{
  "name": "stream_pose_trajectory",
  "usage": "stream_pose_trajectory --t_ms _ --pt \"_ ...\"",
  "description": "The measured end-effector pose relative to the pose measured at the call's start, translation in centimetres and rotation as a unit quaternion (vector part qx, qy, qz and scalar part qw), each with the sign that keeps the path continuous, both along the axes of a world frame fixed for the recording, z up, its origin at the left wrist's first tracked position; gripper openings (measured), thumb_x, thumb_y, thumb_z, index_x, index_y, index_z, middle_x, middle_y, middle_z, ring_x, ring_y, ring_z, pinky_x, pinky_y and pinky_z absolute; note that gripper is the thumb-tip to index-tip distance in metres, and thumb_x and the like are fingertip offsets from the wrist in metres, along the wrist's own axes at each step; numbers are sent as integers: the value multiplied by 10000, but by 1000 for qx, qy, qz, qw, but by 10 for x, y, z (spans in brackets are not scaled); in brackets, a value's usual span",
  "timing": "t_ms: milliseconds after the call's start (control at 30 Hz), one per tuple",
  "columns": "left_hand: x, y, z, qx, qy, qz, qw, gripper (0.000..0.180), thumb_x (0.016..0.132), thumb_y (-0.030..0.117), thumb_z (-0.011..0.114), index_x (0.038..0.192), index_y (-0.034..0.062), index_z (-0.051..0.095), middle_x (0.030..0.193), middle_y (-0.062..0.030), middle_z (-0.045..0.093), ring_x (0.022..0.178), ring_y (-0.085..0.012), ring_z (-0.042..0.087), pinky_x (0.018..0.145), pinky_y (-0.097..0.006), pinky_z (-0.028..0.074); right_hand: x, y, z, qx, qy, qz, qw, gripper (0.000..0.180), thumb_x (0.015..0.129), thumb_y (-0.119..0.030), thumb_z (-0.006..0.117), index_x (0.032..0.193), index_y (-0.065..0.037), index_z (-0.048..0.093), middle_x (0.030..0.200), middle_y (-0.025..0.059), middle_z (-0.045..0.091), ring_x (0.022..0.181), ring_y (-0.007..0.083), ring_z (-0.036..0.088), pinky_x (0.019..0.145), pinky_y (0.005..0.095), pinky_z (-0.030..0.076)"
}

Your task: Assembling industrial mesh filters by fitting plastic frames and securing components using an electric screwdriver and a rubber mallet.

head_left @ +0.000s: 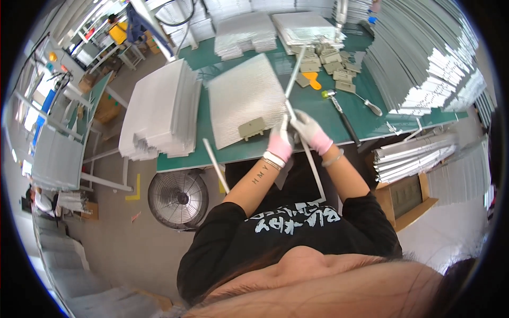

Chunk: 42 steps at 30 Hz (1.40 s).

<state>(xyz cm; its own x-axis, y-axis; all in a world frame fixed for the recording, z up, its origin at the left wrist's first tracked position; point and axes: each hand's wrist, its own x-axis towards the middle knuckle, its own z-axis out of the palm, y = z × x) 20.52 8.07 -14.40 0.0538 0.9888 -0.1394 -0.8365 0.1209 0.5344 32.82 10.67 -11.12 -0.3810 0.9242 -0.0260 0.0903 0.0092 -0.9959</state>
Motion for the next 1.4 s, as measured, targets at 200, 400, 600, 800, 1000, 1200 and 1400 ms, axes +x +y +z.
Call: stream_pose_trajectory --t_ms 200,400,600,800,1000,1200,1400 --pt "-16 -97 29 64 -91 -97 989 434 1029 308 489 1362 30 466 1288 -134 567 1200 -238 542 1050 -418 419 -11 57 4 -153 122 62 979 242 923 -166 660 1096 -53 533 761 -54 459 551 42 428 469 221 378" --pt "-196 -84 -15 75 747 313 582 376 990 140 478 1327 -18 530 1325 -264 533 1284 -434 452 1129 -436 324 -14 45 -6 -186 185 89 961 122 949 -103 552 1046 -75 484 756 -29 421 587 71 394 530 249 365" --pt "-226 -47 -35 89 453 188 867 617 993 179 545 1492 -59 272 1475 -216 411 1331 -262 449 1138 -348 330 -8 40 -15 -151 213 89 961 147 974 -84 522 1109 -81 465 826 -3 446 654 101 429 599 282 414" --pt "-198 -62 30 92 292 63 950 661 902 32 657 1468 -46 324 1291 -149 566 1172 -172 564 995 -302 473 33 26 -15 -103 208 72 970 242 991 -88 539 1227 -83 482 875 -6 484 724 109 488 678 292 460" --pt "-165 -82 81 77 393 155 903 555 902 0 641 1399 -42 397 1093 -65 591 997 -89 571 888 -239 490 49 -7 19 -34 231 29 972 319 982 -66 498 1292 -40 427 986 42 499 794 142 523 747 327 491" --pt "-143 -121 100 185 517 223 805 762 926 -12 531 1550 -22 96 1204 -80 445 1057 -132 435 973 -277 384 59 -35 41 32 213 22 976 498 966 -76 494 1430 -11 325 1116 70 528 872 147 528 809 321 484" --pt "-144 -128 141 197 337 272 880 221 965 29 544 1184 7 527 996 -4 578 915 -68 523 852 -249 445 49 -39 93 248 133 -50 958 572 928 -62 495 1465 50 332 1309 70 495 1081 124 508 928 255 428"
